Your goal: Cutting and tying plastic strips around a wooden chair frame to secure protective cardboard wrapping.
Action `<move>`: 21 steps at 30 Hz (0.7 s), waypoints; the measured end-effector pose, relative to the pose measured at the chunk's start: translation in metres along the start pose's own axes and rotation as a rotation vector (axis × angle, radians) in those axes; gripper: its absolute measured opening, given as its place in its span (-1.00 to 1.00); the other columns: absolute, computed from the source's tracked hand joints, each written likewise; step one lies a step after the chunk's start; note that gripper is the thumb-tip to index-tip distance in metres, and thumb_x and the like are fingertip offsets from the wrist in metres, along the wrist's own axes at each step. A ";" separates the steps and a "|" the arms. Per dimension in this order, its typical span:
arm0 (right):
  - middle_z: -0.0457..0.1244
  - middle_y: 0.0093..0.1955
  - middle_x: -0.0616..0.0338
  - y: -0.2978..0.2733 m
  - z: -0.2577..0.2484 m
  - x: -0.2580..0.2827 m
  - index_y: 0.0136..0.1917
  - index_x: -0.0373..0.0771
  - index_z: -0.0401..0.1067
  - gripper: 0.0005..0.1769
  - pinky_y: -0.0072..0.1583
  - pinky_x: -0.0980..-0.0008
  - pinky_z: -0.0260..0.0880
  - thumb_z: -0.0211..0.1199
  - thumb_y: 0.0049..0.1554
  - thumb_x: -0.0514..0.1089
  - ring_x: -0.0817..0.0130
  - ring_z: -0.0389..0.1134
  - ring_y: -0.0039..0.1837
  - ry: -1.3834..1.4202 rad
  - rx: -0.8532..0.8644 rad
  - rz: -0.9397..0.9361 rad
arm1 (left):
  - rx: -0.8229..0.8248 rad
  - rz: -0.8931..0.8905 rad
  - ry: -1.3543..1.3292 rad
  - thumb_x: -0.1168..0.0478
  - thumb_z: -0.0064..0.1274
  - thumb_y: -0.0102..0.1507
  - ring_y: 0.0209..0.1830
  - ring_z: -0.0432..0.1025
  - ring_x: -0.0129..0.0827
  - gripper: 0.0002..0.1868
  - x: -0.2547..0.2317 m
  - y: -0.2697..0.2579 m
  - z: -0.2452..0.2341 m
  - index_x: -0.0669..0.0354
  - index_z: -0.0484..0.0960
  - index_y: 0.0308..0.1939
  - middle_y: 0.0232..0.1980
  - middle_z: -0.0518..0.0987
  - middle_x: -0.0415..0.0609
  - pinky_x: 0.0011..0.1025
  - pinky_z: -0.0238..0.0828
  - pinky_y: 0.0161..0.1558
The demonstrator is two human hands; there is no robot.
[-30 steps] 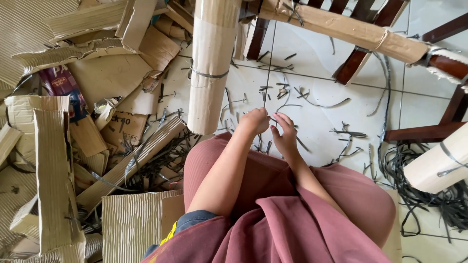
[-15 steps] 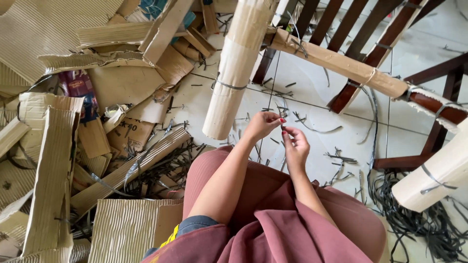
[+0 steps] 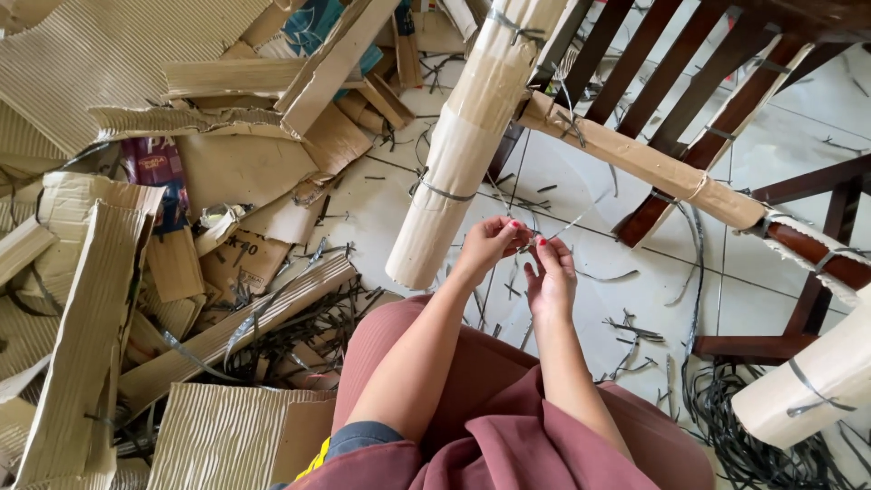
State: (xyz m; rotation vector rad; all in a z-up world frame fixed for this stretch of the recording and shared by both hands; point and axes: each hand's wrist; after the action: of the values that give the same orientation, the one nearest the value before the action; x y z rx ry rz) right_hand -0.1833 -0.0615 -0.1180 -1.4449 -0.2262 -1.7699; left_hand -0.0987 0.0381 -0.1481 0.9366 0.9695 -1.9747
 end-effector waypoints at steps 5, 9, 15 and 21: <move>0.43 0.01 0.35 -0.014 0.002 0.023 0.10 0.03 0.49 -0.76 0.09 0.44 0.22 0.44 0.18 -0.10 0.55 0.35 -0.01 -0.102 0.025 -0.072 | -0.006 -0.031 -0.143 0.12 -0.15 0.49 -0.07 0.63 -0.07 -0.78 -0.018 -0.010 0.008 0.16 0.53 0.03 -0.08 0.70 0.18 -0.11 0.57 0.06; 0.42 -0.03 0.27 -0.002 -0.014 0.015 0.13 -0.05 0.52 -0.80 0.01 0.52 0.34 0.38 0.23 -0.08 0.55 0.34 -0.07 -0.139 0.032 -0.085 | -0.042 -0.016 -0.233 0.09 -0.25 0.50 -0.13 0.64 -0.17 -0.74 -0.005 0.003 0.001 0.18 0.39 0.12 -0.14 0.70 0.19 -0.22 0.60 0.02; 0.30 -0.42 0.20 0.037 -0.089 -0.071 -0.16 -0.07 0.58 -0.86 -0.37 0.53 0.15 0.35 0.22 -0.04 0.50 0.21 -0.46 -0.738 0.022 -0.136 | -0.157 0.007 -0.475 -0.04 -0.23 0.50 -0.19 0.58 -0.42 -0.70 0.003 0.014 -0.007 0.02 0.43 0.15 -0.30 0.50 -0.25 -0.19 0.61 0.04; 0.44 -0.30 0.47 0.064 -0.133 -0.135 -0.09 0.14 0.67 -0.87 0.06 0.41 0.47 0.46 0.05 0.06 0.41 0.49 -0.15 -1.387 0.068 -0.202 | -0.100 -0.032 -0.753 -0.01 -0.11 0.48 -0.52 0.02 -0.82 -0.79 -0.009 0.003 -0.012 -0.21 0.51 0.15 -0.40 0.10 -0.47 -0.92 -0.05 -0.46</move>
State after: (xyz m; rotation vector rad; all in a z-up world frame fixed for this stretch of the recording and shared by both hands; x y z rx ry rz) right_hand -0.2368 -0.1190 -0.3025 -2.4090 -1.1287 -0.5737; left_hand -0.0888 0.0490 -0.1472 0.0781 0.6299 -2.0321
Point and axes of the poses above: each hand's wrist, its own y-axis towards the middle knuckle, its own z-axis out of the palm, x = y × z
